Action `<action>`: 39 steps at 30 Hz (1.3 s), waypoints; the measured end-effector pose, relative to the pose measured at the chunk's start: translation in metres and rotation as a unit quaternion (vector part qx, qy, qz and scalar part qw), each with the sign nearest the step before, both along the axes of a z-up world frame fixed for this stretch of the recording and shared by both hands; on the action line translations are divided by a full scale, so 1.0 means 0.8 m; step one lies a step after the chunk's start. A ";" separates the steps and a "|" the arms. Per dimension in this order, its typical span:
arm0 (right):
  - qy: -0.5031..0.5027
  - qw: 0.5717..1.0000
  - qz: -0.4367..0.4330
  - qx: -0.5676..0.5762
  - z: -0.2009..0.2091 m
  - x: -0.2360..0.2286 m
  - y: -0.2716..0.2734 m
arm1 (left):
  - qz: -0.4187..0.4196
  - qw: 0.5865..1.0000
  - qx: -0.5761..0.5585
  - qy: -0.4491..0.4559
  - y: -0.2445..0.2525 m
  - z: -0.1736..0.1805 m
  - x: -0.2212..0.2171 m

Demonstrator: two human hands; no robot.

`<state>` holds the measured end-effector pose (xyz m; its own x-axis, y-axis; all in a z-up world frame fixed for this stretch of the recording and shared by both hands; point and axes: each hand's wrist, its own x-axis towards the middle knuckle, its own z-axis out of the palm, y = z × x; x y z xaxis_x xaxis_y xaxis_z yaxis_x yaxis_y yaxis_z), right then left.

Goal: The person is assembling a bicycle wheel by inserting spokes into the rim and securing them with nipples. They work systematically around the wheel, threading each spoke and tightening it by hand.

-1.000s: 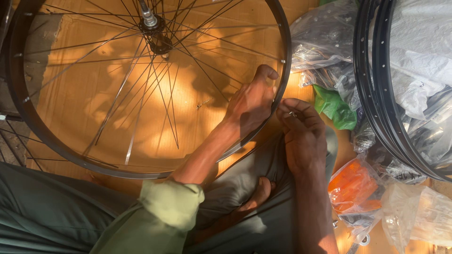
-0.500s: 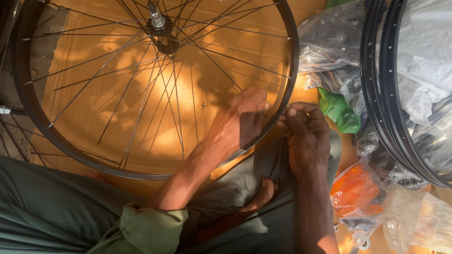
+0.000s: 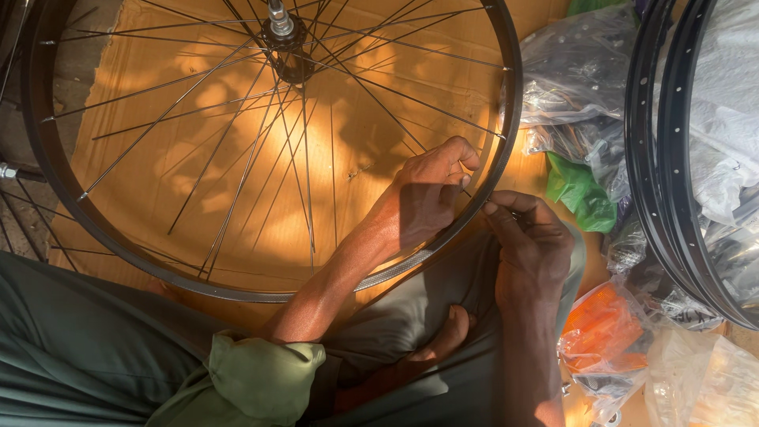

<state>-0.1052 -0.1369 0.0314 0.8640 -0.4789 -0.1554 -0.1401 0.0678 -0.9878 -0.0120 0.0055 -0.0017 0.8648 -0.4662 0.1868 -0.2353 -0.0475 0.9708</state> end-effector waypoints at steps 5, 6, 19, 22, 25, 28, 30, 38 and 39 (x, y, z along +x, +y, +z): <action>0.015 0.998 0.063 0.009 0.002 -0.001 -0.002 | -0.005 1.000 -0.028 0.001 0.004 0.001 -0.001; 0.019 0.996 0.081 0.019 0.004 -0.002 -0.004 | -0.008 0.999 -0.032 0.004 0.006 0.001 -0.001; 0.012 0.996 0.087 -0.009 -0.001 -0.004 -0.008 | -0.009 0.999 -0.029 0.020 0.002 -0.001 -0.001; 0.018 0.996 0.082 0.012 0.000 -0.005 -0.006 | -0.023 0.998 -0.004 0.052 0.002 -0.004 0.000; 0.003 0.997 0.077 0.001 0.000 -0.001 0.000 | -0.024 0.999 -0.017 0.034 0.004 -0.004 0.001; 0.007 0.996 0.088 0.002 0.001 -0.001 0.001 | -0.016 0.999 -0.028 0.017 0.005 -0.004 0.000; 0.006 0.996 0.081 -0.034 0.001 0.001 0.000 | -0.027 0.998 0.027 0.057 0.004 -0.004 0.001; 0.036 0.995 0.088 -0.009 -0.004 0.005 -0.007 | -0.108 0.993 0.006 0.055 0.011 -0.004 0.009; 0.031 0.996 0.087 -0.002 -0.003 0.003 -0.007 | -0.141 0.988 0.005 0.058 0.014 -0.001 0.014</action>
